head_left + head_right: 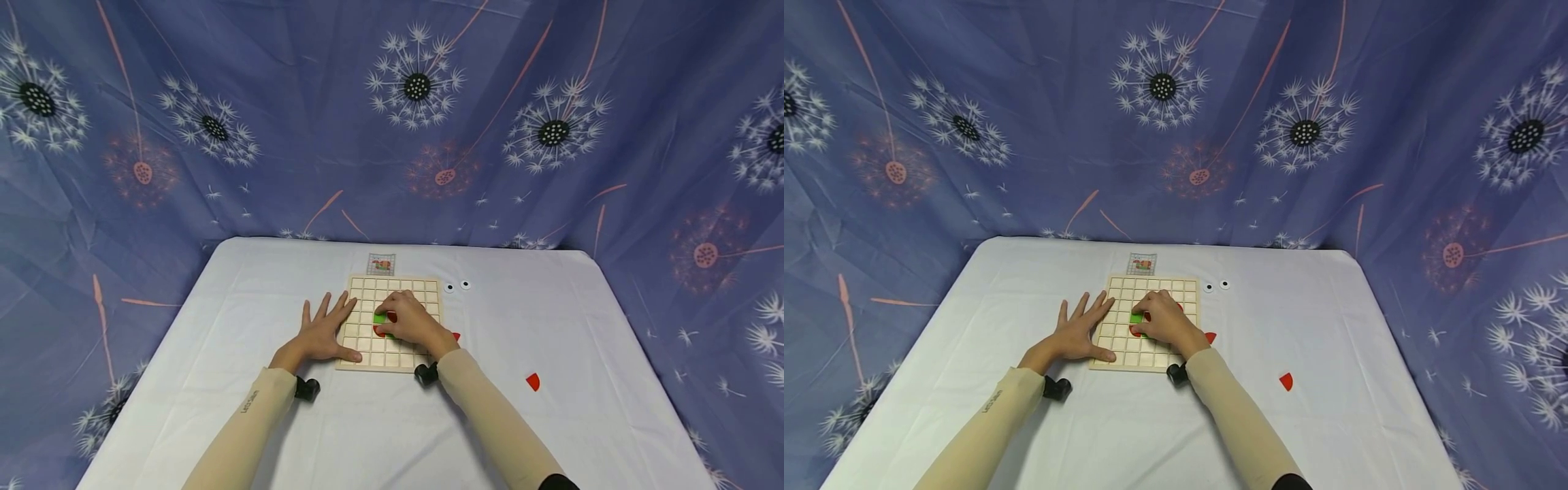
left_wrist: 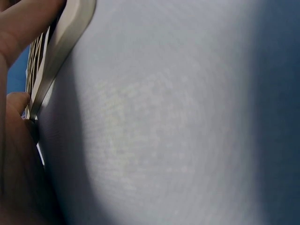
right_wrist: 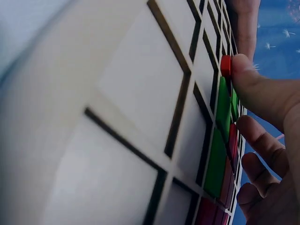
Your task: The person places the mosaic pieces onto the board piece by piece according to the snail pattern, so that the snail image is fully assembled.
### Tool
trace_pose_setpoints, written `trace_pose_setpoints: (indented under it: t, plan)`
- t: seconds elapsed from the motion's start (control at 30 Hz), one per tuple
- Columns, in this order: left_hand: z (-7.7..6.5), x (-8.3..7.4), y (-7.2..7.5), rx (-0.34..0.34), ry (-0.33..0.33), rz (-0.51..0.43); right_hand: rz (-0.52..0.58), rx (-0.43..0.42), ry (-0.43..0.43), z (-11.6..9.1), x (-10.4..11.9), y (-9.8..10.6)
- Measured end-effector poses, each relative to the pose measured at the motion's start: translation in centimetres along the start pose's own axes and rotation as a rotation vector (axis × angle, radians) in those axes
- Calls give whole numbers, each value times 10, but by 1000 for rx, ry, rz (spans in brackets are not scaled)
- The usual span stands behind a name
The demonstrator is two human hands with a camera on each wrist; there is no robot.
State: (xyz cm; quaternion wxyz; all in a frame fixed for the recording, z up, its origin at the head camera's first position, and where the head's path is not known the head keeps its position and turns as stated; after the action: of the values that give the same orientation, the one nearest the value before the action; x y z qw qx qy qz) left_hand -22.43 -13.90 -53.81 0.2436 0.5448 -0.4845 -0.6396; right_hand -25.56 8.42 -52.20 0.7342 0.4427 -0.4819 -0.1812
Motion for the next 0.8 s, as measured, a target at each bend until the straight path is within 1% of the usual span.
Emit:
trace_pose_setpoints:
  t: [0.3, 0.43, 0.53, 0.67, 0.8]
  plan:
    - [-1, -3, 2, 0, -2, 8, -7, -3, -18, -1, -2, 1]
    - [-2, -3, 2, 0, 3, 9, 8, -25, -26, -6, -3, 4]
    - [-2, -2, 1, -2, 6, 12, 68, -55, -56, -16, -4, 10]
    - [-1, -2, 1, -7, 8, 9, 157, -106, -109, -34, -7, 23]
    - [-1, -2, 1, -13, 8, -1, 145, -170, -148, -54, -16, 34]
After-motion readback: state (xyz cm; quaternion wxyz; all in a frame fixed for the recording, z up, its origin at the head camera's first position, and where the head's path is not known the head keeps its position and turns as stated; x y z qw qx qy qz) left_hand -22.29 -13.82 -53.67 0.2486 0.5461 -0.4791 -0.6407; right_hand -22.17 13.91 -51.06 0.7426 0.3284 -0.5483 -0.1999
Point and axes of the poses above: each hand's wrist, its own z-axis towards the middle knuckle, its own y-axis out of the back of the hand, x = y × z, the point moved 3 cm from there along z, towards the middle knuckle, and after that the axes turned 9 degrees about -x, right-handed, at the moved point
